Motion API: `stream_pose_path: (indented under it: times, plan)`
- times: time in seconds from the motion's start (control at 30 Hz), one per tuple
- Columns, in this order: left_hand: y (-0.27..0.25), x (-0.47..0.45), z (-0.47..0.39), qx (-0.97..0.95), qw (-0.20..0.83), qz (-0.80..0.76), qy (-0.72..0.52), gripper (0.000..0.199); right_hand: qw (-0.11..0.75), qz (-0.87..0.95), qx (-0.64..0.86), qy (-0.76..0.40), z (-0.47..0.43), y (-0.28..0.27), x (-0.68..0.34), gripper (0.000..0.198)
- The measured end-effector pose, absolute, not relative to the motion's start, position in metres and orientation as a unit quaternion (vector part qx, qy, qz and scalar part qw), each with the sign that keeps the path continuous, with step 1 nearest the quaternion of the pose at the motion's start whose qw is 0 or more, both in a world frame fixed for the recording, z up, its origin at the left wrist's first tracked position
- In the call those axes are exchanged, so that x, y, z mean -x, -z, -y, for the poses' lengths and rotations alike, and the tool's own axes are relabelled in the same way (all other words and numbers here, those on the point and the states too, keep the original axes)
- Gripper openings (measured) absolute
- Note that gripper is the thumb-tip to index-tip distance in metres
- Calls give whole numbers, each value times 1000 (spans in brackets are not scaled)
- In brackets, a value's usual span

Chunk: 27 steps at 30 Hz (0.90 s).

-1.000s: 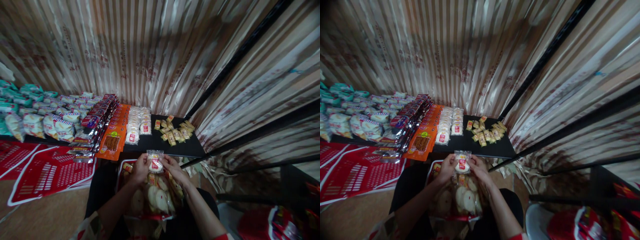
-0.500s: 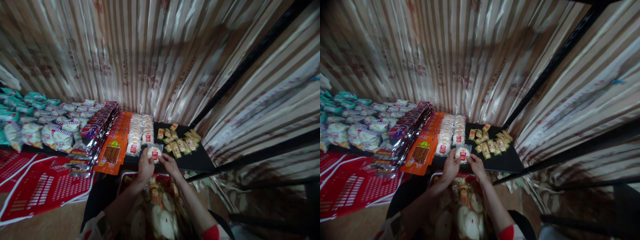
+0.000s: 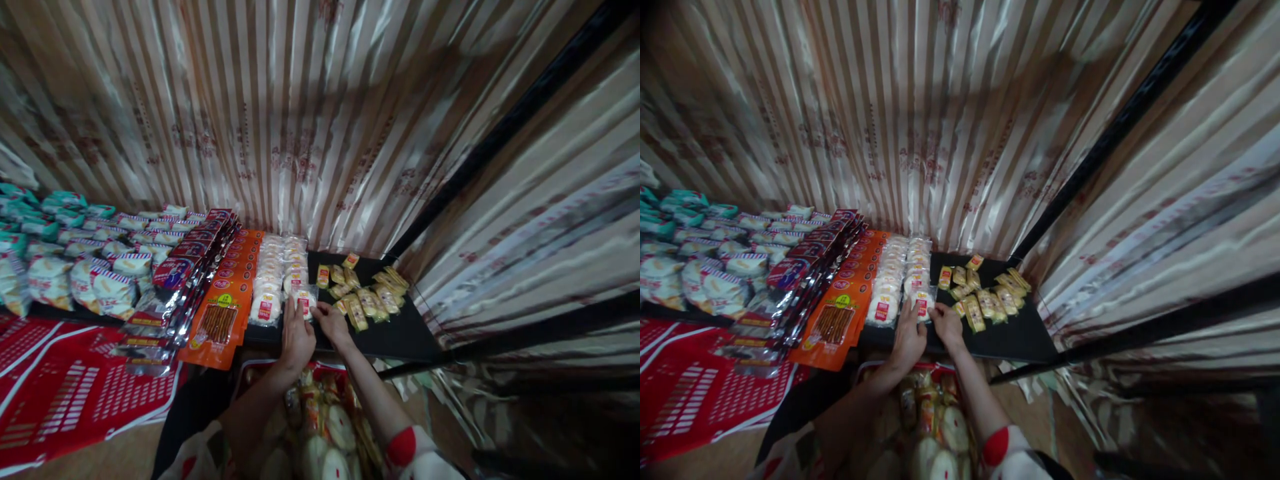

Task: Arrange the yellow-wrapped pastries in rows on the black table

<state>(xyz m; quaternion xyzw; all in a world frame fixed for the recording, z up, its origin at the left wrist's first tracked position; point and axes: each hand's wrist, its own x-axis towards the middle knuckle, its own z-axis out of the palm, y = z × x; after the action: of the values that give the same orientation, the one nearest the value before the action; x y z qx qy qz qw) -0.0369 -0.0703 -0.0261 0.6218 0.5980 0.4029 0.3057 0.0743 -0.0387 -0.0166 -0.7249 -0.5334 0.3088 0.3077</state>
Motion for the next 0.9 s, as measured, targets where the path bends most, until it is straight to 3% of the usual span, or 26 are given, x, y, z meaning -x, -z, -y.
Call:
stream_pose_path:
  times: [0.63, 0.9]
  plan:
    - [31, 36, 70, -677, 285, -597, -323, 62, 280, 547, 748, -251, 10, 15, -61, 21]
    - [23, 45, 88, -706, 267, -565, -334, 58, 390, 542, 713, -214, 46, 22, -57, 36]
